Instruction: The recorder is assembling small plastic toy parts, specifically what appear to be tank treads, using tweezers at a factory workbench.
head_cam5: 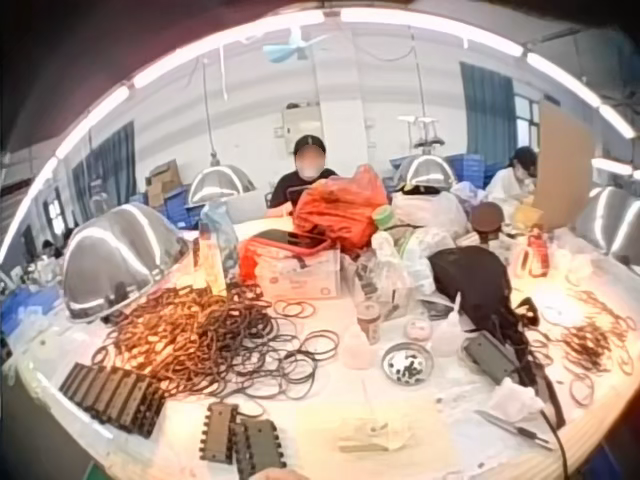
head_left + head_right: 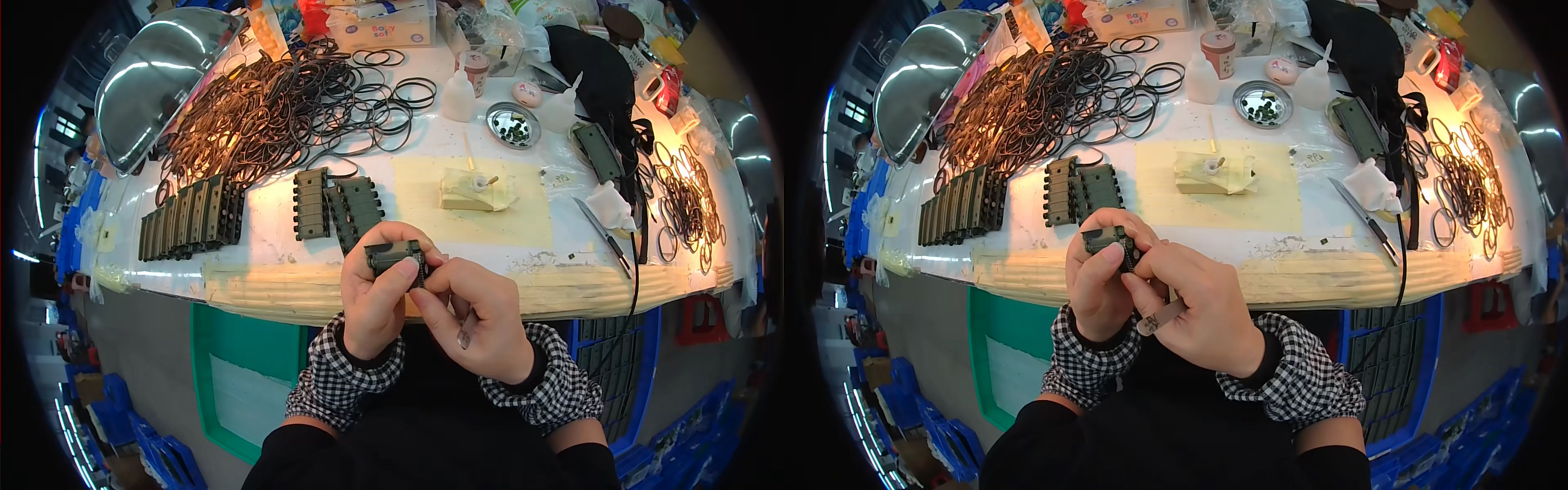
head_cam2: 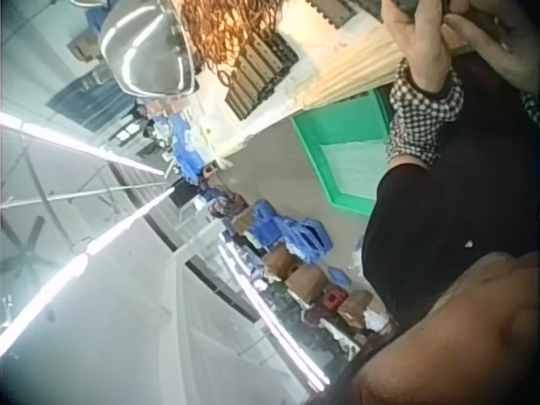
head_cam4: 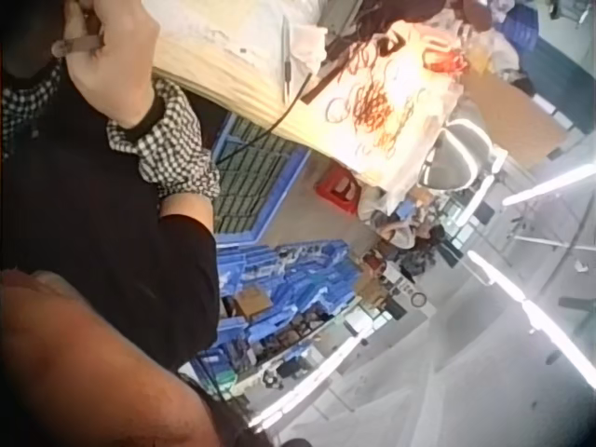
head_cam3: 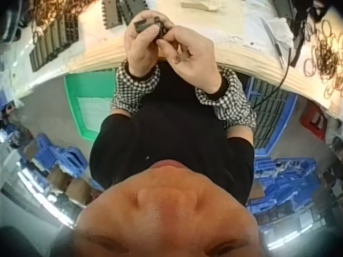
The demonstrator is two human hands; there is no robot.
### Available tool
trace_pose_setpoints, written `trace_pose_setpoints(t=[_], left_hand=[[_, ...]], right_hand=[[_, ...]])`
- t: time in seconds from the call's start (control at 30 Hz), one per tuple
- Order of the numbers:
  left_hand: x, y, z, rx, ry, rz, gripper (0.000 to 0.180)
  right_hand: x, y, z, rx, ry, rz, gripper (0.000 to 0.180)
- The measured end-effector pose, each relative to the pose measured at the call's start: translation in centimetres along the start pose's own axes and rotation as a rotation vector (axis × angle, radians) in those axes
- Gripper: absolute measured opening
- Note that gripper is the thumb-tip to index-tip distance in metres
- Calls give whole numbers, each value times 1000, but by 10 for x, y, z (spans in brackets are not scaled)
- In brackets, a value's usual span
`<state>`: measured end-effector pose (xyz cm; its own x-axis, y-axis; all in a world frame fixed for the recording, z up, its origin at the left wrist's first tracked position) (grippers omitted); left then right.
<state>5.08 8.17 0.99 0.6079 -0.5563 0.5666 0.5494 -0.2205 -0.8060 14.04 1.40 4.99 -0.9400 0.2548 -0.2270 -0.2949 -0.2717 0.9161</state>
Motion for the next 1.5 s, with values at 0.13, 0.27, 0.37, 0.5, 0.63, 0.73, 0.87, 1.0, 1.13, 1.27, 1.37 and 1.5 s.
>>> trace_pose_setpoints(t=[0.13,0.27,0.37,0.5,0.63,0.73,0.87,1.0,1.13,1.27,1.37,1.5], left_hand=[[1,1,0,12,-14,-28,23],[1,2,0,14,-8,-52,23],[2,5,1,-24,11,-108,23],[2,8,2,-32,35,-140,23],[0,10,3,-34,6,-196,22],[-5,14,5,-92,-12,-304,22],[-13,15,7,-149,-46,-343,22],[-23,21,5,-157,-53,-509,25],[-26,23,5,-178,-73,-560,25],[-22,21,4,-175,-65,-570,24],[-20,18,4,-171,-21,-570,24],[-20,17,6,-180,-30,-606,24]], right_hand=[[0,3,-1,-31,-20,-49,13],[0,6,0,-51,-16,-65,14],[-1,8,-1,-75,-34,-70,15],[1,7,-2,-84,-40,-93,15],[4,5,-6,-70,-13,-123,19],[2,16,-9,-187,4,-263,23],[2,16,-13,-153,131,-330,25],[-8,25,-14,-241,85,-338,25],[-10,24,-20,-367,57,-424,26],[-12,19,-23,-387,26,-470,26],[-14,19,-22,-424,1,-435,25],[-10,20,-15,-430,38,-447,22]])
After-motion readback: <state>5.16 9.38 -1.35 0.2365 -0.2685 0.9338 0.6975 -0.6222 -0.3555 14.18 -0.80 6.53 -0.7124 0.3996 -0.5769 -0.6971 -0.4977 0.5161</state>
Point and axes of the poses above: each hand's wrist, its own z-axis towards the middle knuckle, its own x-axis out of the palm, y = z × x, the point moved 9 cm from there along z, towards the middle knuckle, and after that the axes turned 1 degree about -x, right-handed, at the moved point
